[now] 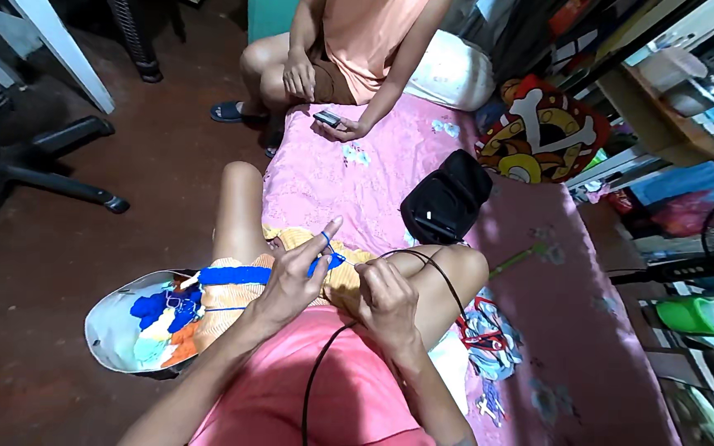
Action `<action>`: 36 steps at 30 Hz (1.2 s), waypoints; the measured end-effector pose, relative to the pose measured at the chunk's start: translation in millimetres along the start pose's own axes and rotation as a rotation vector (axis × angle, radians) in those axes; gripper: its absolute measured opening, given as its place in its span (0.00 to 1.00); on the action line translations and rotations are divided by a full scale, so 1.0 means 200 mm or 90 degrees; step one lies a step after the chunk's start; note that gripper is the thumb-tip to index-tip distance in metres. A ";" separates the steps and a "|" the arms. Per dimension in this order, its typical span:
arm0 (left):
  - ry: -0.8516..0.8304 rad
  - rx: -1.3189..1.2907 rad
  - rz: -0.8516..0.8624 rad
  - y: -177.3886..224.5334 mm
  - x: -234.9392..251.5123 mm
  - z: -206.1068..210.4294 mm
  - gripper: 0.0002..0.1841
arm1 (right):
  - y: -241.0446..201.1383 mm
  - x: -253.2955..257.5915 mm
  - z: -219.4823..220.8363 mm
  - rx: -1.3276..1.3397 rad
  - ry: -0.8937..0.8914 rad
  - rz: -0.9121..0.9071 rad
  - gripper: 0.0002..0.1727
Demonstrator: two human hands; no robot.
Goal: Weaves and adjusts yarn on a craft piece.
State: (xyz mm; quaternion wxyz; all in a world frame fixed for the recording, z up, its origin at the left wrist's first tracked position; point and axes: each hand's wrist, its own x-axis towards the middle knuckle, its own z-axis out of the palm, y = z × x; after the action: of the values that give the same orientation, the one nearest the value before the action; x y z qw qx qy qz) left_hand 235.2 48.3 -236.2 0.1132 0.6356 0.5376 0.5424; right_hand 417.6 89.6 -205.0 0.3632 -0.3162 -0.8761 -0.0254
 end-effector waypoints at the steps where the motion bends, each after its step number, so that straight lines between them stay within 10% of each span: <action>1: 0.000 0.019 0.045 -0.01 0.00 0.00 0.24 | 0.00 0.01 -0.02 0.024 -0.026 0.021 0.08; 6: 0.010 0.022 0.149 -0.03 -0.01 0.02 0.21 | 0.06 0.06 -0.16 0.253 -0.255 0.234 0.10; 14: -0.027 -0.513 -0.335 0.06 0.04 -0.02 0.42 | 0.13 0.05 -0.10 0.701 -0.231 0.385 0.09; 23: 0.020 -0.432 -0.268 0.07 0.01 0.01 0.39 | 0.12 0.00 0.00 0.924 -0.246 0.482 0.18; 29: 0.046 -0.085 -0.030 0.04 -0.06 0.07 0.24 | 0.01 0.02 0.01 0.700 -0.187 0.398 0.09; 36: 0.117 -0.350 -0.149 0.09 -0.02 0.05 0.33 | 0.01 -0.01 0.14 1.053 -0.056 0.447 0.14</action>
State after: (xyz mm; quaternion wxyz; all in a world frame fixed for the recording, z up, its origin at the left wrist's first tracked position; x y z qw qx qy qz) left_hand 254.6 42.4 -229.2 0.2935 0.4634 0.4483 0.7058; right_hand 402.6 98.0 -226.4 0.4279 -0.2040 -0.4801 0.7381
